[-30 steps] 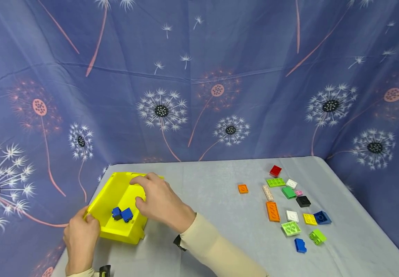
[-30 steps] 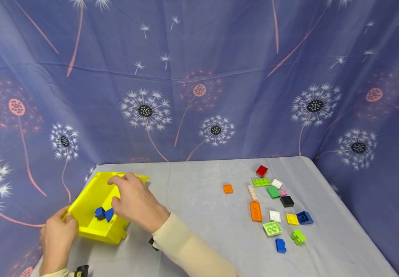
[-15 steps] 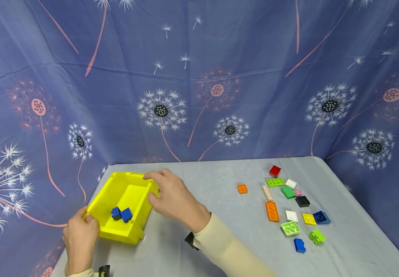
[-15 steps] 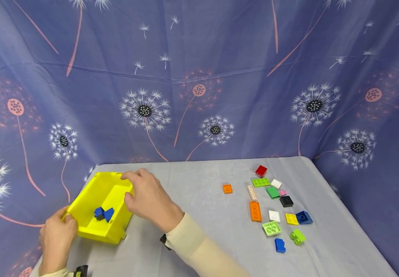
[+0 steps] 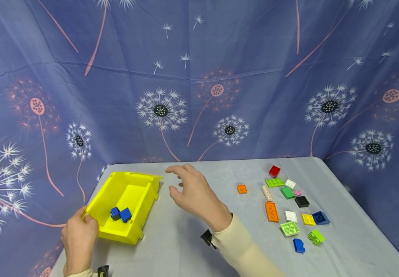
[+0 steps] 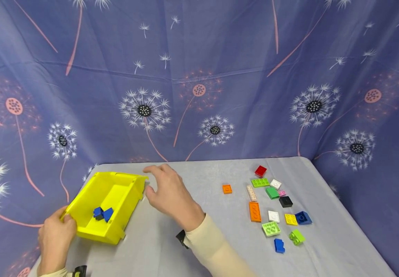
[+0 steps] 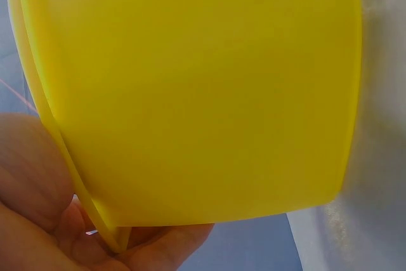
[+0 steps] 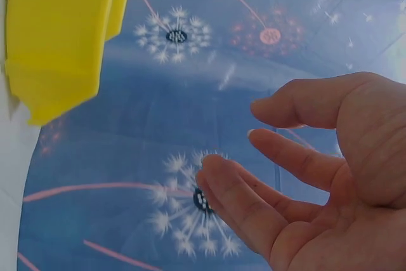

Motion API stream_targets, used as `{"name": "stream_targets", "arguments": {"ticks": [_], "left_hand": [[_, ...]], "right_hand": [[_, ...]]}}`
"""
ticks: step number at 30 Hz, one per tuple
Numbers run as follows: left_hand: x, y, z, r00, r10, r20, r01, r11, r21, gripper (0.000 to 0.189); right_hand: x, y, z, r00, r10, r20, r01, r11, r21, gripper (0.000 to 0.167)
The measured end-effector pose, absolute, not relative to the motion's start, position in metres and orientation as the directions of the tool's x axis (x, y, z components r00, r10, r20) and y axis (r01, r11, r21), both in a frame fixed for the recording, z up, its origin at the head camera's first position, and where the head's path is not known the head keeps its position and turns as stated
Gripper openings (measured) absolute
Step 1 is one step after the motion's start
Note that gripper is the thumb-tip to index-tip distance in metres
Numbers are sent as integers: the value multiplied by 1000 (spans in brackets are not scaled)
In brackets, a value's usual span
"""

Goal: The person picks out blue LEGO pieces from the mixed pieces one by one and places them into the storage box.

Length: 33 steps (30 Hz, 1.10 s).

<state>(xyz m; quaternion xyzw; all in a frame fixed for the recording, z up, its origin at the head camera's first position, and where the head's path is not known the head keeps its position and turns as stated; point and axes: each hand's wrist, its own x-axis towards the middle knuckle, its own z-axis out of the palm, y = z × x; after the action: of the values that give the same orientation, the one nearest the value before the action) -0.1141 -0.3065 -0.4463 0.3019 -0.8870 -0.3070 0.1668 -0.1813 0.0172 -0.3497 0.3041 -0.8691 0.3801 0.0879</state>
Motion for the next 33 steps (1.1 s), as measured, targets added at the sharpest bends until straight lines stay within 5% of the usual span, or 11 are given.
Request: {"name": "stream_targets", "arguments": {"ticks": [33], "left_hand": [[-116,-308,-447,-759,-648,65,-460,604,651,51]], "right_hand": [[-194,129,-368,-899,-190,394,-406,699,-589,46]]}}
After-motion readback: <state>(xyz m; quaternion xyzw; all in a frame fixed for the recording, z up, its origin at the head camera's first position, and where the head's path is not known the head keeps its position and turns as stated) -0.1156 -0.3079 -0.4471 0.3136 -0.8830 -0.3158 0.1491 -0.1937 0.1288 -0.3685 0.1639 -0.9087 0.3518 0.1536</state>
